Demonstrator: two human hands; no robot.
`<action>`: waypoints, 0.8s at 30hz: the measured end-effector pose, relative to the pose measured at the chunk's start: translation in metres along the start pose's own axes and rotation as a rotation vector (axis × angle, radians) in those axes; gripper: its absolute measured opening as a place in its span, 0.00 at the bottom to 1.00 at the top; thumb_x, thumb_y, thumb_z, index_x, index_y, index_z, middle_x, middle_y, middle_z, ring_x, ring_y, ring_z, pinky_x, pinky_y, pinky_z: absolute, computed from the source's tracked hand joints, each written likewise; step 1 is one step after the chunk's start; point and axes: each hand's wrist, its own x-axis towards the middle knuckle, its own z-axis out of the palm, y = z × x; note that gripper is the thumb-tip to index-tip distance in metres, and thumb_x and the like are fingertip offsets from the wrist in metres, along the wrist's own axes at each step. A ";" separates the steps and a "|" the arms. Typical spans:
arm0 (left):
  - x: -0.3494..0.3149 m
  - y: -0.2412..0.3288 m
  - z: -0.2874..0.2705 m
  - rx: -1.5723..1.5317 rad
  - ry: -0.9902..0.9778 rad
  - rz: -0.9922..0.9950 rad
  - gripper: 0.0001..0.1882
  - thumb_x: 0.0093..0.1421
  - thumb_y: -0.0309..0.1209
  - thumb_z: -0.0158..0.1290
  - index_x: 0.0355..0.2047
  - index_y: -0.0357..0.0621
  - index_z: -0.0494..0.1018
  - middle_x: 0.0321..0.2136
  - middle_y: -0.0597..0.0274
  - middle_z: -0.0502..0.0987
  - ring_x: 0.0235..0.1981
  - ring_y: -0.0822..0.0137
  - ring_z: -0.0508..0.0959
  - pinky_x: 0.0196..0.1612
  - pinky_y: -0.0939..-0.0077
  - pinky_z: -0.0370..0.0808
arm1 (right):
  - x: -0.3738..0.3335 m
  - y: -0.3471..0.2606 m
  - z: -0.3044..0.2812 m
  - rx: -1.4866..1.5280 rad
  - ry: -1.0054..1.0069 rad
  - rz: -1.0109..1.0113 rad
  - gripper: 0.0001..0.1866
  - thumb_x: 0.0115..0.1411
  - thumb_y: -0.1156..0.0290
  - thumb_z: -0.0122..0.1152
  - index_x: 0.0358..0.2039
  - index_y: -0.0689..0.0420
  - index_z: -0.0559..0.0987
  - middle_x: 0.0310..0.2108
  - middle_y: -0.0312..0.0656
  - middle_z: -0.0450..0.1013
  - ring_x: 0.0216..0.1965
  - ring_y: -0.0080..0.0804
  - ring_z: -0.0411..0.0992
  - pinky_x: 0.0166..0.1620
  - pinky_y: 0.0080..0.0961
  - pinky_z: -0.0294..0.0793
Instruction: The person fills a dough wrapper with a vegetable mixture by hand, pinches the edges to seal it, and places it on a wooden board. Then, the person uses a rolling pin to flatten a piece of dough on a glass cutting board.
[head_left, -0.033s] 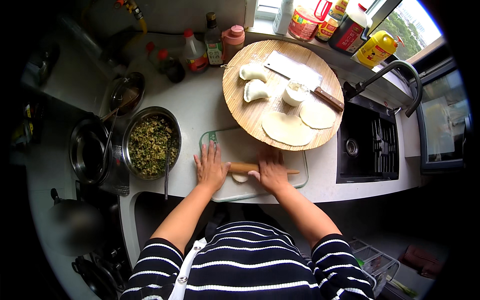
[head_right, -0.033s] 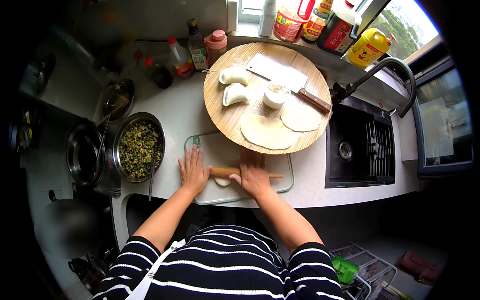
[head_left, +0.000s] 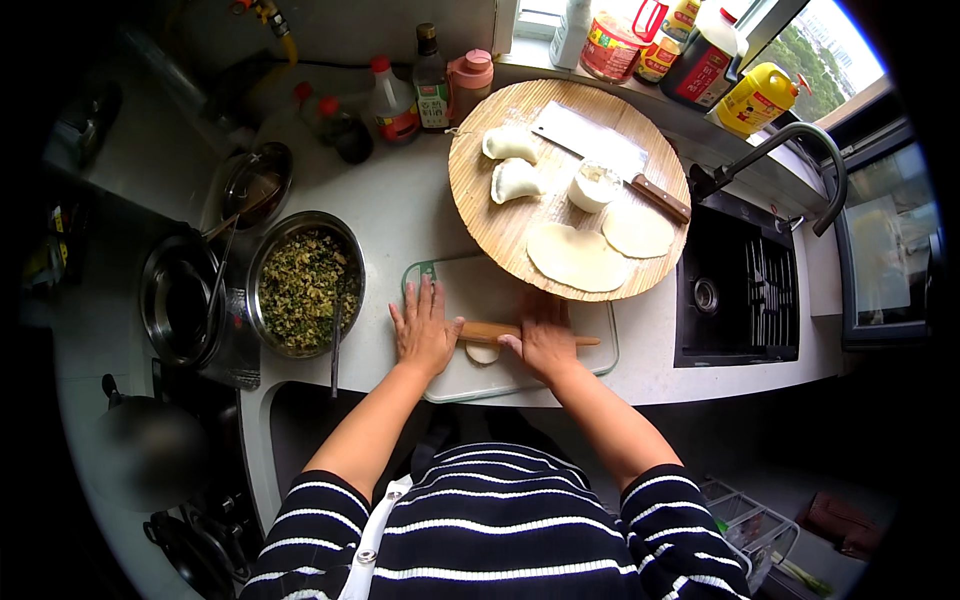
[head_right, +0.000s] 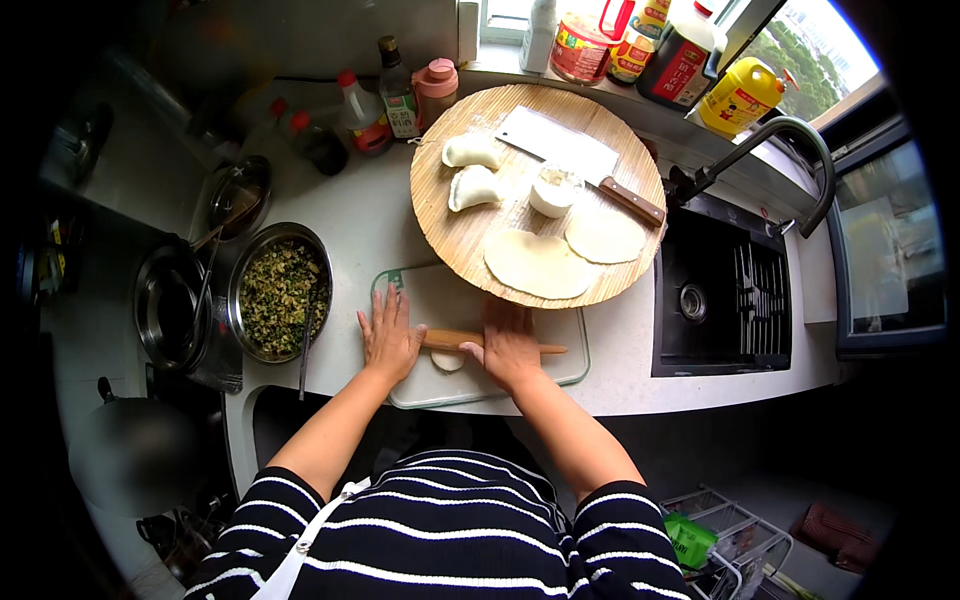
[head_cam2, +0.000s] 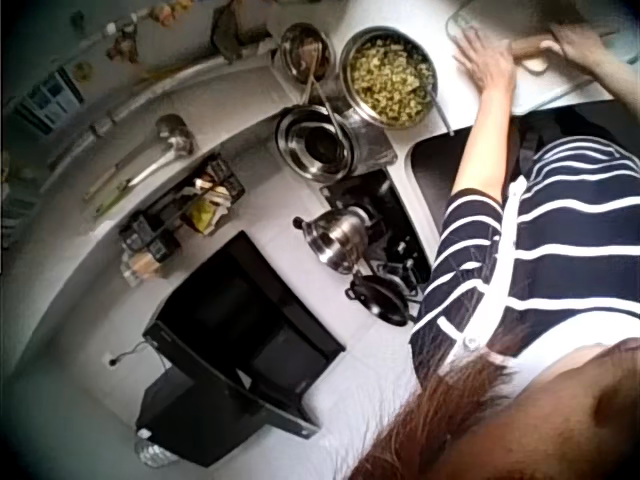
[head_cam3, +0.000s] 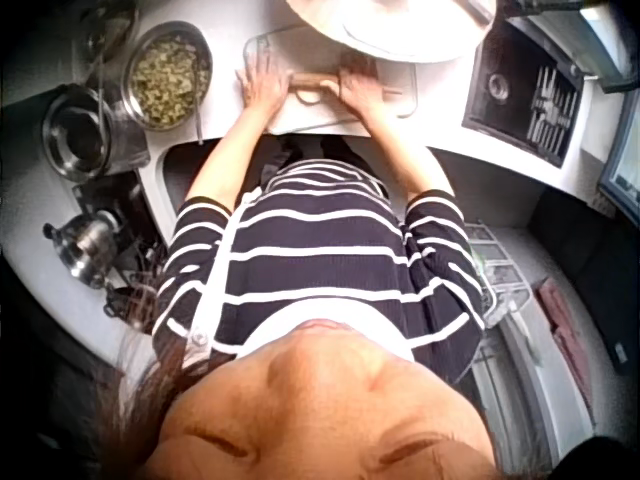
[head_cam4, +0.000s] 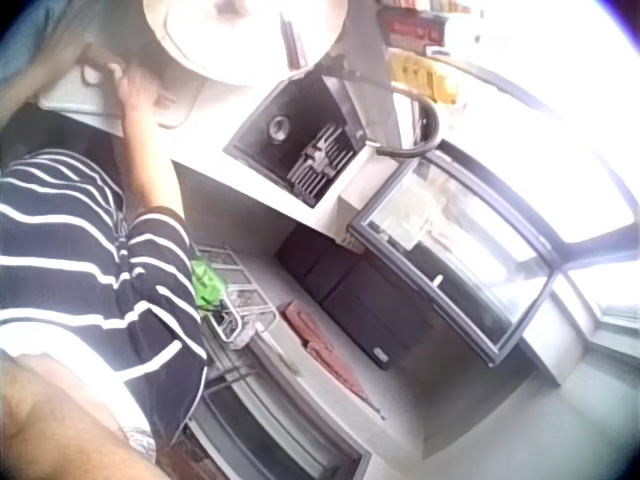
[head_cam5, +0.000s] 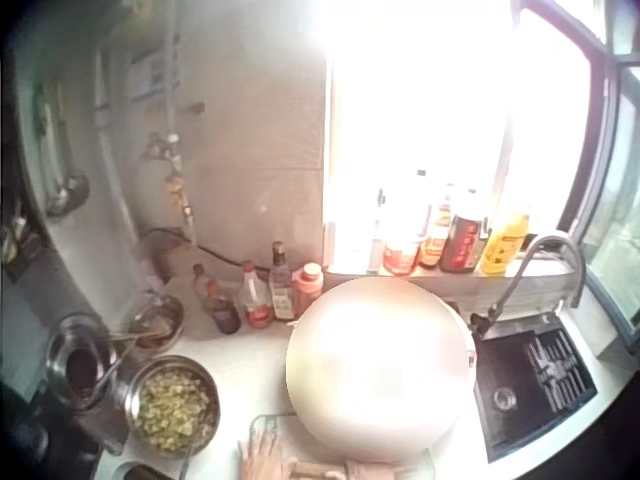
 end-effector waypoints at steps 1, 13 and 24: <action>-0.001 0.002 -0.002 0.004 -0.006 0.008 0.39 0.62 0.50 0.46 0.67 0.41 0.50 0.69 0.53 0.43 0.70 0.47 0.41 0.65 0.35 0.37 | -0.003 0.000 0.004 0.033 -0.014 0.012 0.46 0.54 0.43 0.56 0.62 0.66 0.57 0.62 0.61 0.53 0.63 0.59 0.52 0.63 0.52 0.51; 0.024 -0.004 -0.004 0.006 -0.008 0.023 0.41 0.61 0.52 0.46 0.68 0.45 0.48 0.70 0.53 0.41 0.70 0.48 0.38 0.64 0.34 0.32 | 0.022 0.015 0.008 0.170 -0.129 0.116 0.47 0.57 0.41 0.52 0.62 0.69 0.55 0.62 0.65 0.52 0.62 0.63 0.51 0.65 0.51 0.48; 0.036 0.001 -0.007 -0.022 -0.065 0.013 0.40 0.62 0.50 0.46 0.68 0.46 0.47 0.70 0.55 0.40 0.70 0.48 0.38 0.64 0.33 0.33 | 0.028 0.026 0.006 0.151 -0.214 0.189 0.50 0.54 0.35 0.51 0.61 0.68 0.59 0.62 0.62 0.54 0.63 0.60 0.53 0.62 0.53 0.53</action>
